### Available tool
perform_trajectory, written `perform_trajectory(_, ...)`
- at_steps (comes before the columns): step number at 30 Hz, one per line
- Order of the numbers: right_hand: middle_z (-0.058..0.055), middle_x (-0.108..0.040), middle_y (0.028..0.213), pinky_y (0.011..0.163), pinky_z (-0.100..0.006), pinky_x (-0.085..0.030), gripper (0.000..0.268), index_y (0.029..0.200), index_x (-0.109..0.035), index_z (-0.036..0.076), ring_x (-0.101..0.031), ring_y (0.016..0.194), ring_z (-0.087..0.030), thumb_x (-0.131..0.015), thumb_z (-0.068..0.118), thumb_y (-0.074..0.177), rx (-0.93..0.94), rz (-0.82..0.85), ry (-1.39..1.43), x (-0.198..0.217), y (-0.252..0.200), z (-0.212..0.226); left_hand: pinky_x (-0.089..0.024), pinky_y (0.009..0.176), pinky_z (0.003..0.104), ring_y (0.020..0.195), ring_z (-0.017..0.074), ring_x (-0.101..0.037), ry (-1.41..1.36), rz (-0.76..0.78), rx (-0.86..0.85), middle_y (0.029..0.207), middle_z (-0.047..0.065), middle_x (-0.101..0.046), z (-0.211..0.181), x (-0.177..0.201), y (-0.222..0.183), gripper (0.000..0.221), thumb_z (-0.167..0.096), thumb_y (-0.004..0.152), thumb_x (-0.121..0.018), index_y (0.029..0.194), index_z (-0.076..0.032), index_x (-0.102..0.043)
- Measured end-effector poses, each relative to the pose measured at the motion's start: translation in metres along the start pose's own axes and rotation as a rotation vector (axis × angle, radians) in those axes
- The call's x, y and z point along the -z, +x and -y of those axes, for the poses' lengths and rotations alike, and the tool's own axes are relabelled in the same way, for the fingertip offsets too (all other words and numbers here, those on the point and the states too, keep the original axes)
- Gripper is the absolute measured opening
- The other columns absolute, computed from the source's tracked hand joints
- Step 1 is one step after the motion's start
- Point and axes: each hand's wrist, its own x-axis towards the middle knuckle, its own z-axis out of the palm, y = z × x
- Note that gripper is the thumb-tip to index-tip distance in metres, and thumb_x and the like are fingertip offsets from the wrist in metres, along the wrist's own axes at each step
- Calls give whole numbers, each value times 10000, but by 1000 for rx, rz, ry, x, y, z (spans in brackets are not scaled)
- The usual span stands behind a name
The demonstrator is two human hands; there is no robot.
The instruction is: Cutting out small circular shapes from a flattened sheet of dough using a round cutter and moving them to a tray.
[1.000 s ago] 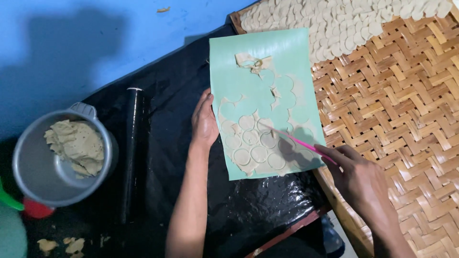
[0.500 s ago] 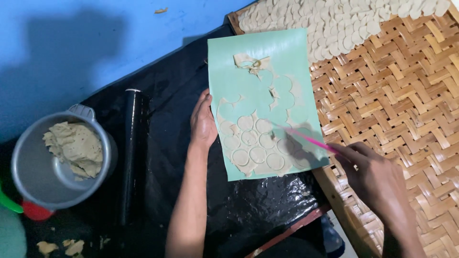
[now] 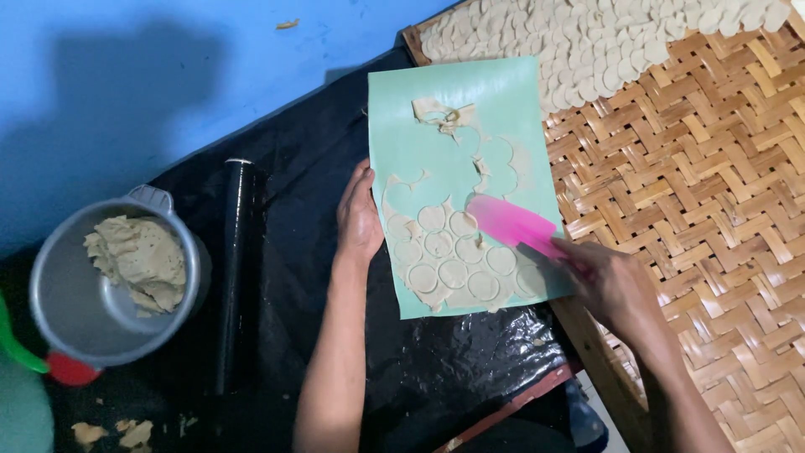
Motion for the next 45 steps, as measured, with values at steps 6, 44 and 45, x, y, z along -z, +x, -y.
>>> perform_trajectory(6,-104,-799,988,691,-377,-604,381,1262,-738,194,-765,726,-237,-697,227,884,79,63,114,-6,9,-13,-433,1108,345,1264,193,-580,-12,21,-7,1343,108,-617,-1,2,1,334,-159,1104,-422,1378,5,-521)
perform_trajectory(44,-244,-718,1002,754,-552,-520,266,1245,-707,42,-689,877,-427,-709,170,1011,-148,-707,-30,59,179,-162,-423,1119,360,1288,210,-575,63,-37,32,1366,107,-619,0,0,5,360,-196,1069,-456,1375,-18,-522)
perform_trajectory(45,-255,-700,1037,717,-571,-515,254,1244,-701,38,-681,877,-444,-691,128,1007,-106,-726,-122,59,174,-156,-424,1118,360,1291,208,-576,56,-35,32,1370,105,-621,0,1,4,367,-200,1068,-462,1380,-17,-524)
